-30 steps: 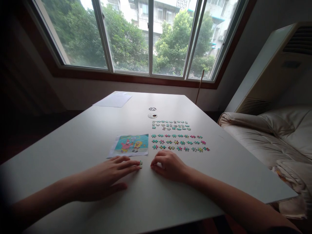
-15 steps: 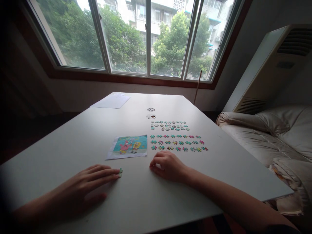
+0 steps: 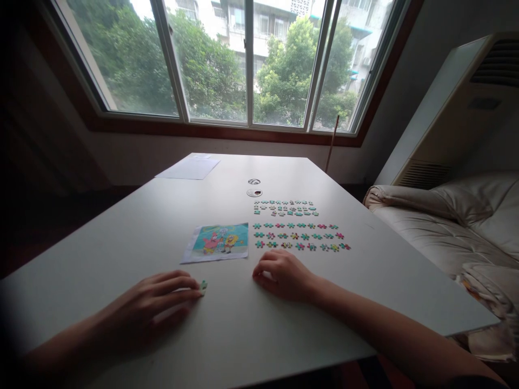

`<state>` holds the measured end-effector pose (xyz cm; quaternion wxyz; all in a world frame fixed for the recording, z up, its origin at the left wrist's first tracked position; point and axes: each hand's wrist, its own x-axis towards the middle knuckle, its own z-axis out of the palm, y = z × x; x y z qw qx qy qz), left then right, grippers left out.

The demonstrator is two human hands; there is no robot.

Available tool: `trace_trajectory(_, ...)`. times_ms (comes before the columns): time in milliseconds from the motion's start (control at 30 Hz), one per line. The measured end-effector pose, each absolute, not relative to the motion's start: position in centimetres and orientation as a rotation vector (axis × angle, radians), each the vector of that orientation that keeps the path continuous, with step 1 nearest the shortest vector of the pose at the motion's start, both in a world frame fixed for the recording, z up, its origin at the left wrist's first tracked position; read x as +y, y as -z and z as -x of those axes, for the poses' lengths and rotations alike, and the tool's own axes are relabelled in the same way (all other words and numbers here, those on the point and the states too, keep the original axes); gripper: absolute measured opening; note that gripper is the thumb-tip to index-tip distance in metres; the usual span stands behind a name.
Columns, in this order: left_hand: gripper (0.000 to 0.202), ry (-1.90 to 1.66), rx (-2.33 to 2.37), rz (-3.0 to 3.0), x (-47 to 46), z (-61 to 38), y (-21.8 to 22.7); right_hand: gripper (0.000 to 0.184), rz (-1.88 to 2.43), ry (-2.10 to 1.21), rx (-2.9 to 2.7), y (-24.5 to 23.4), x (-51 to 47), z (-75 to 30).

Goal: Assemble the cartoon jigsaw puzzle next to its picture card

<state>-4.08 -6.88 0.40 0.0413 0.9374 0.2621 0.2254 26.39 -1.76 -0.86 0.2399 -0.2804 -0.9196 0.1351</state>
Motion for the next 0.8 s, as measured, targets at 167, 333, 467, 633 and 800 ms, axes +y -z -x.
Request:
trace_trajectory(167, 0.023, -0.630, 0.805, -2.875, -6.9, 4.1, -0.5, 0.011, 0.765, -0.360, -2.525, 0.9, -1.8, -26.4)
trace_trajectory(333, 0.022, -0.647, 0.797, -2.864, -7.0, 4.3, -0.6, 0.011, 0.723, -0.345, -2.494, 0.5, -1.9, -26.3)
trace_trajectory(467, 0.020, -0.669, 0.844, -2.862, -6.9, 4.5, -0.5, 0.012, 0.682, -0.319, -2.468, -0.6, -0.4, -26.2)
trace_trajectory(633, 0.018, -0.684, 0.870, -2.844, -6.4, 4.9, -0.5, 0.013, 0.843, -0.215, -2.537, -2.8, 5.8, -26.3)
trace_trajectory(800, 0.018, -0.709, 0.890, -2.852, -6.3, 5.0, -0.7, 0.012, 1.090, -0.198, -2.612, -3.7, 13.9, -26.1)
